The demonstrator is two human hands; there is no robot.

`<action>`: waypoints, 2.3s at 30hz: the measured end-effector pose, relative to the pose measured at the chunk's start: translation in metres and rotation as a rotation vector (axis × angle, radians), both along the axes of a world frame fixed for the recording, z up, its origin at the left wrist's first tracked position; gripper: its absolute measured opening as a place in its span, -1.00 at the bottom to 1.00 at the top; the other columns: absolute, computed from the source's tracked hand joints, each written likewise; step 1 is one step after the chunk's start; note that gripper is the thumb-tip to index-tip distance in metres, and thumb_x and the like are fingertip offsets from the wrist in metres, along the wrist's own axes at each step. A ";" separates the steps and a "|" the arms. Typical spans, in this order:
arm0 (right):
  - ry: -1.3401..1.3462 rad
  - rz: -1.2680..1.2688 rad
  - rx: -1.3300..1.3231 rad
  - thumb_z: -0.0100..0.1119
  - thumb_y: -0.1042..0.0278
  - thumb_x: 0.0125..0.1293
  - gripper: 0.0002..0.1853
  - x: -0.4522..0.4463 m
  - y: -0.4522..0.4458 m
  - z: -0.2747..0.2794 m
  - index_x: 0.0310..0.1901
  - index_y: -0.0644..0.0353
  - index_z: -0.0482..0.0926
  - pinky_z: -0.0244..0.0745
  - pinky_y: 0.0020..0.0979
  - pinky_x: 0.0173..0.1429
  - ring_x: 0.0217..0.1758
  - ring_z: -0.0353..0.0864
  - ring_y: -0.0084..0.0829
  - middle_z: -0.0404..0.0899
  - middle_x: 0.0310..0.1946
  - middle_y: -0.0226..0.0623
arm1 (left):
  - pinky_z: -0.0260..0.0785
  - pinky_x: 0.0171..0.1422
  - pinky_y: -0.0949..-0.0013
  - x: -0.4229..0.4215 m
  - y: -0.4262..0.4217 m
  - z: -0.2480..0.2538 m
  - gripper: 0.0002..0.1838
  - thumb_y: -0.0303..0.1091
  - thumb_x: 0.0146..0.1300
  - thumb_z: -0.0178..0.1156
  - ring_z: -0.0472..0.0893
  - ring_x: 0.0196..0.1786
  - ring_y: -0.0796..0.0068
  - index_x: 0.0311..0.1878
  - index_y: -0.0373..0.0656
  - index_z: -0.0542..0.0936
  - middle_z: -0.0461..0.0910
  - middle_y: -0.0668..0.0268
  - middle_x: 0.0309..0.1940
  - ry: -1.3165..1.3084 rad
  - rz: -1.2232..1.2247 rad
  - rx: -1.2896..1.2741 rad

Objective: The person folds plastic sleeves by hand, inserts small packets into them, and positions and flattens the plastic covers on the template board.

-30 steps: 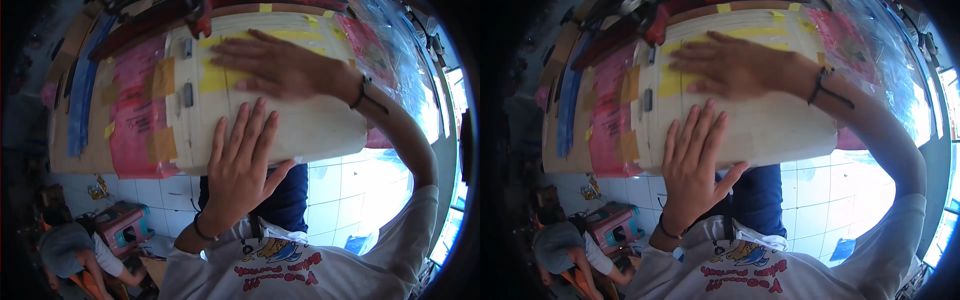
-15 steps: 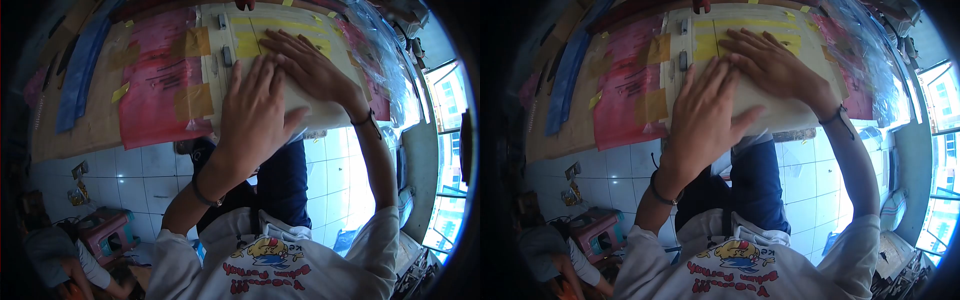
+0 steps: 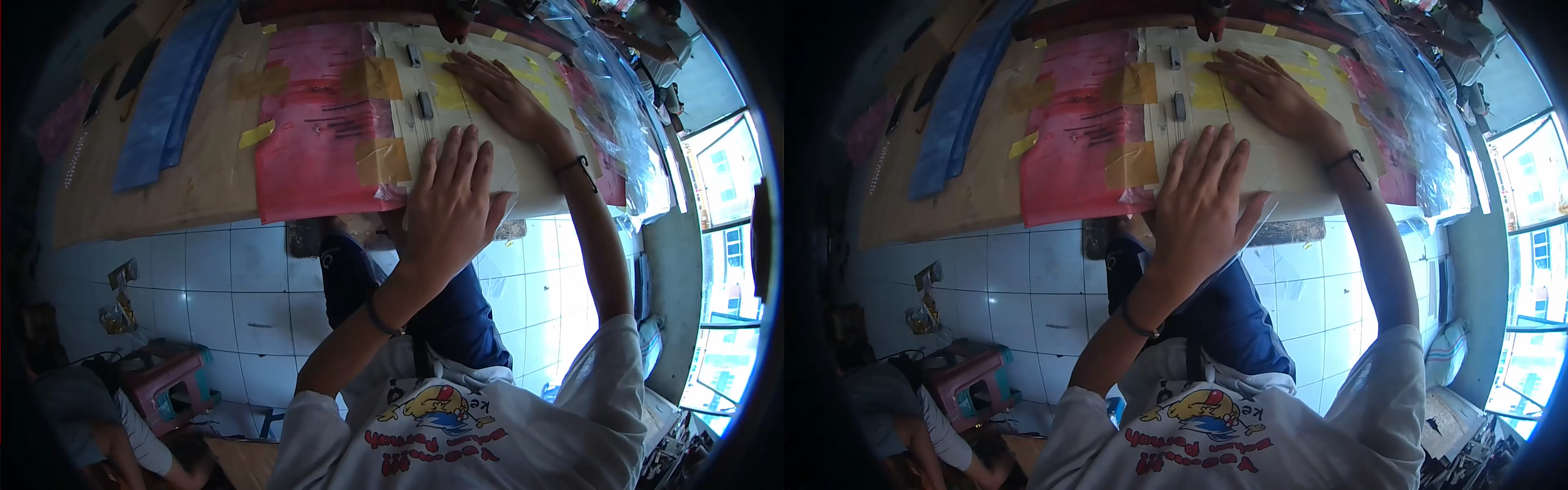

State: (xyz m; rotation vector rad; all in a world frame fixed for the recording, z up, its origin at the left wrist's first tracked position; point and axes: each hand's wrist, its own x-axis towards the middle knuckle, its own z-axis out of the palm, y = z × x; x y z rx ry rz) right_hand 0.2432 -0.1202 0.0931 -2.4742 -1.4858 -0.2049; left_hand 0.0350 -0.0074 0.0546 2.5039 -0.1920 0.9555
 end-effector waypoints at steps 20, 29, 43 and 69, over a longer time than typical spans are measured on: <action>-0.033 -0.015 0.034 -0.29 -0.04 0.66 -0.51 0.015 0.007 -0.004 0.48 -0.22 0.39 -0.15 0.01 0.71 0.67 0.08 -0.21 0.23 0.57 -0.25 | 0.13 0.59 -0.08 -0.003 -0.003 0.007 -0.34 0.02 0.36 0.23 0.39 0.45 -0.10 0.34 -0.31 0.49 0.42 -0.06 0.38 0.143 -0.002 0.027; 0.055 -0.060 0.150 0.03 0.10 0.57 -0.55 -0.010 -0.002 0.001 0.40 -0.02 0.49 0.13 -0.06 0.64 0.64 0.13 -0.06 0.32 0.51 -0.15 | 0.08 0.60 -0.03 -0.006 -0.005 0.006 -0.32 0.07 0.36 0.23 0.35 0.51 0.05 0.39 -0.19 0.47 0.41 0.08 0.43 0.187 0.035 0.024; 0.191 -0.116 -0.057 -0.19 0.02 0.64 -0.45 -0.002 0.046 0.019 0.47 0.20 0.32 0.11 -0.08 0.62 0.53 0.26 0.10 0.36 0.43 0.11 | 0.03 0.54 0.13 -0.008 -0.008 0.004 -0.30 0.24 0.33 0.20 0.39 0.52 0.31 0.45 0.12 0.45 0.42 0.31 0.48 0.282 0.133 0.126; -0.089 -0.004 -0.034 -0.21 0.11 0.65 -0.49 0.022 0.056 -0.007 0.50 0.11 0.28 0.32 -0.08 0.48 0.42 0.43 0.03 0.39 0.43 -0.03 | -0.05 0.51 0.11 -0.009 -0.009 0.017 -0.37 0.10 0.44 0.12 0.30 0.57 0.19 0.46 -0.02 0.44 0.37 0.25 0.51 0.366 0.103 0.020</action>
